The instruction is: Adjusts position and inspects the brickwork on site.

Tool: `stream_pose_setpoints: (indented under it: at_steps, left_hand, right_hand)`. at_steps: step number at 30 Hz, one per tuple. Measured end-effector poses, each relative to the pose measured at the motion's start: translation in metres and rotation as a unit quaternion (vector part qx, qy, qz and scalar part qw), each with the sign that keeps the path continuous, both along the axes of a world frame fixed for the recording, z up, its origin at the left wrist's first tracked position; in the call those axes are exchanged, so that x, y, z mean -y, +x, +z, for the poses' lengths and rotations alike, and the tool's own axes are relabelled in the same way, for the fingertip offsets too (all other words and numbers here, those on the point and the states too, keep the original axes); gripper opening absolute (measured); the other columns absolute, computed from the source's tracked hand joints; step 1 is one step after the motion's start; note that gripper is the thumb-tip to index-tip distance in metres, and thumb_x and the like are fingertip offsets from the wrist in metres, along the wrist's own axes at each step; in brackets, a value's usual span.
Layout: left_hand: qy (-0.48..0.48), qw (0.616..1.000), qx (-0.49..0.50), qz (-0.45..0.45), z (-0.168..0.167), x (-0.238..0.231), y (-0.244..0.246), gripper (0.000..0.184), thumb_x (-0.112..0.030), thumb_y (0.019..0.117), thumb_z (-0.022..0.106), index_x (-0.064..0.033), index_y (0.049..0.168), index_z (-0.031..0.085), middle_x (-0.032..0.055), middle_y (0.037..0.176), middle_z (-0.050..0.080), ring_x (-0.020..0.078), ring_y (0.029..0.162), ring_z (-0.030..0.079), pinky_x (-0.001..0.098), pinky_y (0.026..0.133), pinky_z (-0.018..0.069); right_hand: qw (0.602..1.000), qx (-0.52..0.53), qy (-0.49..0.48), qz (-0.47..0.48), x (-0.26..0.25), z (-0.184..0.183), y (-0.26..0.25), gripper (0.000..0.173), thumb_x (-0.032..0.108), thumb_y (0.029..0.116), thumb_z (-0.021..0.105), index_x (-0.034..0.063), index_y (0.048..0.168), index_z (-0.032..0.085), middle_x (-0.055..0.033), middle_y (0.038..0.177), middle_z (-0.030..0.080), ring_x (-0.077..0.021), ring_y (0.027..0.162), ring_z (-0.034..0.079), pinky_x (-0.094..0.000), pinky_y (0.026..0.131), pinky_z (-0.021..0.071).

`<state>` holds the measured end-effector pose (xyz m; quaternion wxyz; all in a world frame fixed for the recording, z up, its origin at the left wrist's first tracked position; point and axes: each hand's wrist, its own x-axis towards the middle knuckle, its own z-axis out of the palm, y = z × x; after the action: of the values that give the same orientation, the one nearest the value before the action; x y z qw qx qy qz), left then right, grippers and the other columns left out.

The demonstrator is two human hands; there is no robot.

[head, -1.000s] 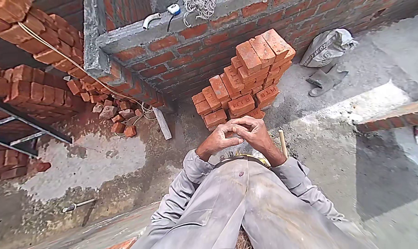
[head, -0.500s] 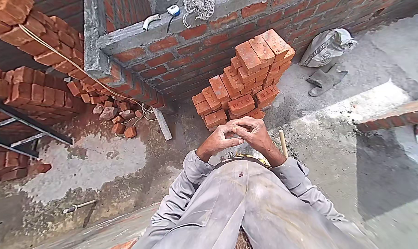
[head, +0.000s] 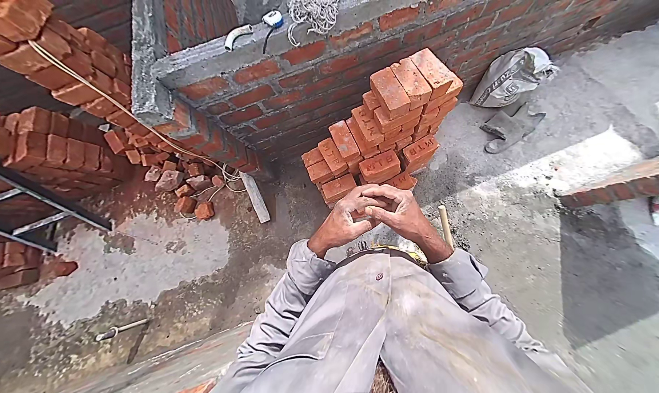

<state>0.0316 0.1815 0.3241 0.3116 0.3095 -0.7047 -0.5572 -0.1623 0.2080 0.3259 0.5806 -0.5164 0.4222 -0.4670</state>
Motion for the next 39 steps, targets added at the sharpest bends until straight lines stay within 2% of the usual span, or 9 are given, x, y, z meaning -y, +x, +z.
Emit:
stream_pose_setpoints:
  at_steps: [2, 9, 21, 39]
  left_hand:
    - [-0.041, 0.998, 0.029, 0.022, 0.002, 0.000, 0.003, 0.024, -0.021, 0.0912, 0.073, -0.0064, 0.111, 0.076, 0.0133, 0.143, 0.057, 0.0204, 0.134, 0.054, 0.0388, 0.111, 0.0489]
    - [-0.087, 0.993, 0.076, 0.034, 0.006, 0.002, 0.008, 0.019, -0.024, 0.0913, 0.073, -0.0085, 0.101, 0.078, 0.0111, 0.146, 0.056, 0.0221, 0.139, 0.049, 0.0428, 0.114, 0.0445]
    - [-0.098, 0.991, 0.080, 0.031, 0.007, 0.001, 0.005, 0.023, -0.023, 0.0904, 0.074, -0.0087, 0.108, 0.077, 0.0119, 0.145, 0.058, 0.0234, 0.139, 0.050, 0.0437, 0.114, 0.0434]
    - [-0.073, 0.995, 0.067, 0.021, 0.008, 0.000, 0.001, 0.027, -0.025, 0.0905, 0.074, -0.0069, 0.110, 0.077, 0.0118, 0.141, 0.060, 0.0215, 0.135, 0.053, 0.0423, 0.112, 0.0460]
  right_hand:
    - [1.000, 0.007, -0.024, 0.000, 0.000, 0.001, -0.003, 0.029, 0.009, 0.0910, 0.074, 0.0010, 0.119, 0.071, -0.0099, 0.118, 0.070, -0.0169, 0.102, 0.071, -0.0339, 0.090, 0.0625]
    - [0.992, -0.061, -0.102, -0.035, 0.000, 0.006, -0.004, 0.016, 0.007, 0.0938, 0.070, 0.0020, 0.108, 0.074, -0.0077, 0.109, 0.071, -0.0131, 0.099, 0.069, -0.0295, 0.087, 0.0612]
    - [0.987, -0.086, -0.130, -0.047, 0.000, 0.008, -0.001, 0.011, 0.009, 0.0938, 0.072, 0.0041, 0.102, 0.075, -0.0053, 0.101, 0.071, -0.0104, 0.090, 0.068, -0.0272, 0.080, 0.0596]
    - [0.966, -0.133, -0.190, -0.110, -0.005, 0.005, 0.006, 0.008, 0.007, 0.0921, 0.072, 0.0034, 0.098, 0.076, -0.0062, 0.100, 0.073, -0.0119, 0.096, 0.069, -0.0303, 0.086, 0.0593]
